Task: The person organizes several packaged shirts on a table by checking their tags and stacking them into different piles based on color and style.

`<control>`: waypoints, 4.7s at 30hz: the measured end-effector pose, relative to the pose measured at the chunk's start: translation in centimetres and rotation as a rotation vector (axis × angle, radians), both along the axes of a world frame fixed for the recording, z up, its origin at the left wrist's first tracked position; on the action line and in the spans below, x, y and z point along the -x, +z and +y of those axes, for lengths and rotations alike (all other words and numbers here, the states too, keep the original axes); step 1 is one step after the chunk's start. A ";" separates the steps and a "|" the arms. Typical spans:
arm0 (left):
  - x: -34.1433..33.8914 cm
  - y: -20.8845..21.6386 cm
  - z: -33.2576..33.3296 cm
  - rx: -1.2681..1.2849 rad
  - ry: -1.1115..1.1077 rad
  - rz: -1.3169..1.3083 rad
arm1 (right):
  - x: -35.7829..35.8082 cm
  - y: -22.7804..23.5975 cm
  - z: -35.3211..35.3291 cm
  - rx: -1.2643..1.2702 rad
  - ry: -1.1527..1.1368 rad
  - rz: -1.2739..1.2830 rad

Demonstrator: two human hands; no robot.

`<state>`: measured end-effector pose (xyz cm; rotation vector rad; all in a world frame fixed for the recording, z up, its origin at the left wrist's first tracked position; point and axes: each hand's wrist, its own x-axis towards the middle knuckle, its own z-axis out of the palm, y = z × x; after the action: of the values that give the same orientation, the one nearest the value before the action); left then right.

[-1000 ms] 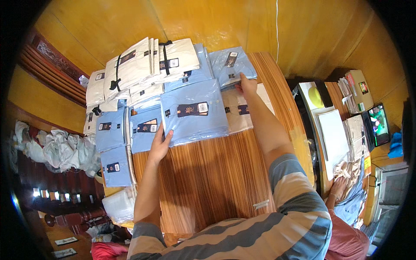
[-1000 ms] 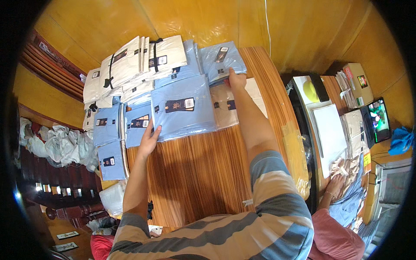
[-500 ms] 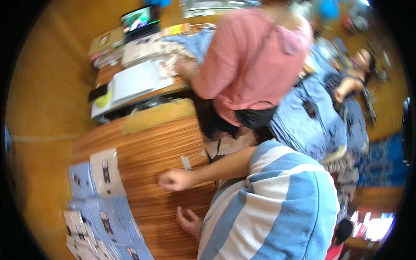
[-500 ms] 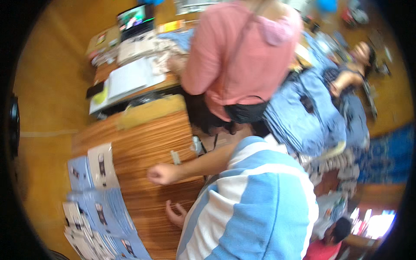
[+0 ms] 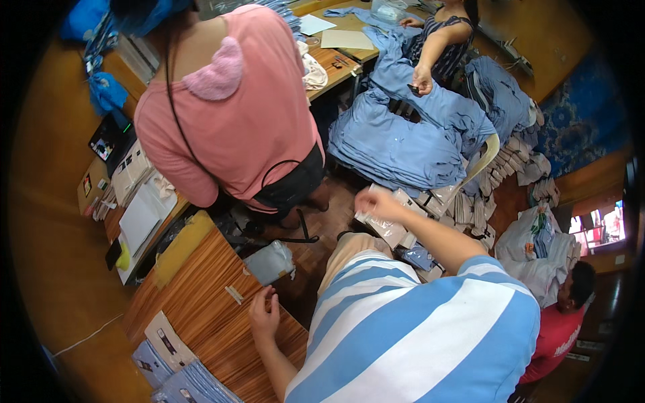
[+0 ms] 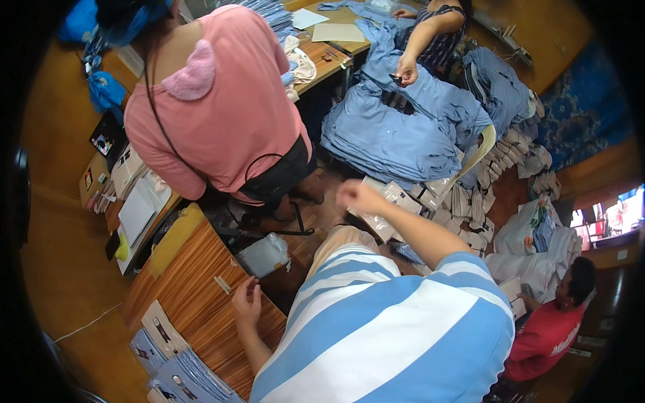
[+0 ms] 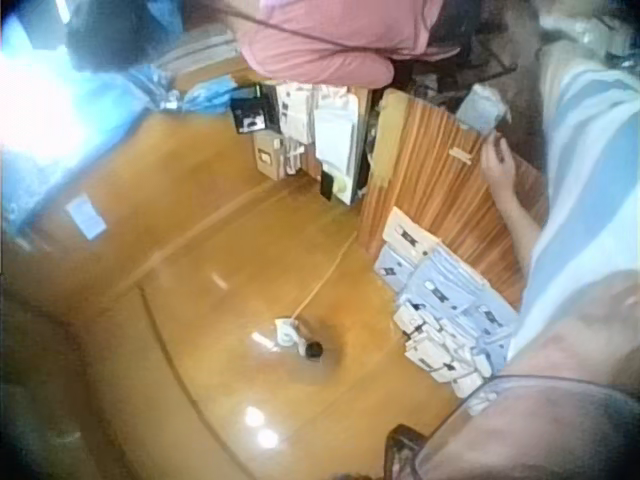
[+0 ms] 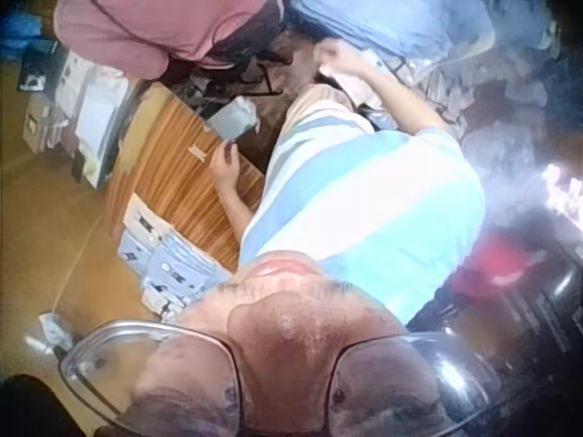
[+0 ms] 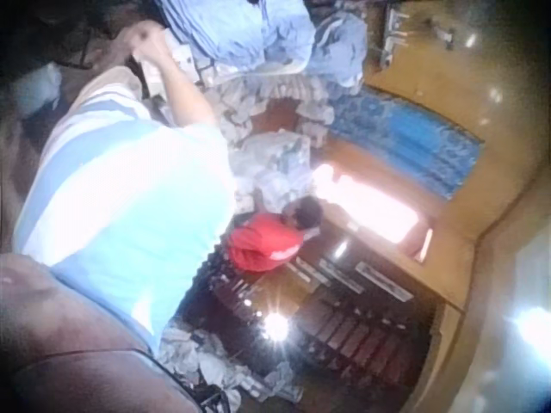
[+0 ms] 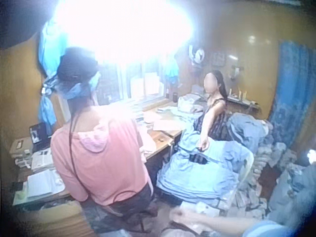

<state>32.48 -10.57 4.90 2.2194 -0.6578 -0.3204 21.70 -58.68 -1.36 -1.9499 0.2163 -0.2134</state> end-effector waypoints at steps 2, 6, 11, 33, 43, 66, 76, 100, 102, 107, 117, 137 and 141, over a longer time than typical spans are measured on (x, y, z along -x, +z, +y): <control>-1.0 0.9 -1.4 0.048 0.027 0.003 | -2.3 5.4 -4.9 -0.479 -0.411 0.026; -1.2 1.7 -5.6 0.015 0.012 0.082 | -4.5 11.1 -16.1 -0.927 -0.820 -0.160; 2.1 1.9 -7.3 0.052 0.093 0.119 | -9.2 9.8 -17.0 -0.996 -0.780 -0.359; 16.8 -2.4 2.8 0.311 0.986 0.030 | -13.5 2.6 25.4 0.312 0.877 0.135; 22.9 -6.9 11.0 -0.330 1.762 -0.294 | -15.5 -0.5 45.8 0.444 1.738 -0.505; 23.2 -9.8 9.5 -0.346 1.853 -0.301 | -35.4 -4.5 98.1 0.360 1.496 -0.293; 23.1 -10.3 10.6 -0.390 1.836 -0.393 | -35.3 -1.3 92.6 0.488 1.380 -0.541; 24.1 -8.6 10.4 -0.234 1.846 -0.188 | -44.1 5.3 105.3 -0.337 0.848 0.151; 24.2 -9.1 10.1 -0.232 1.835 -0.184 | -45.6 8.7 103.0 -0.424 0.912 0.203; 24.5 -9.1 10.9 -0.233 1.846 -0.269 | -45.2 19.7 87.9 -0.562 1.143 0.025; 27.3 -4.0 9.1 1.872 1.361 -0.154 | -22.1 12.5 55.9 -0.441 1.448 0.612; 30.5 -5.9 2.0 1.434 1.632 0.726 | -13.0 0.6 45.4 -0.113 1.428 1.115; 30.3 -3.2 3.0 1.326 1.679 0.663 | -13.1 -1.0 45.4 -0.256 1.441 1.112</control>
<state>2.19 -7.56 1.71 0.6741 1.1065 0.2464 34.83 -13.24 -2.36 -1.3409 -0.4549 1.7287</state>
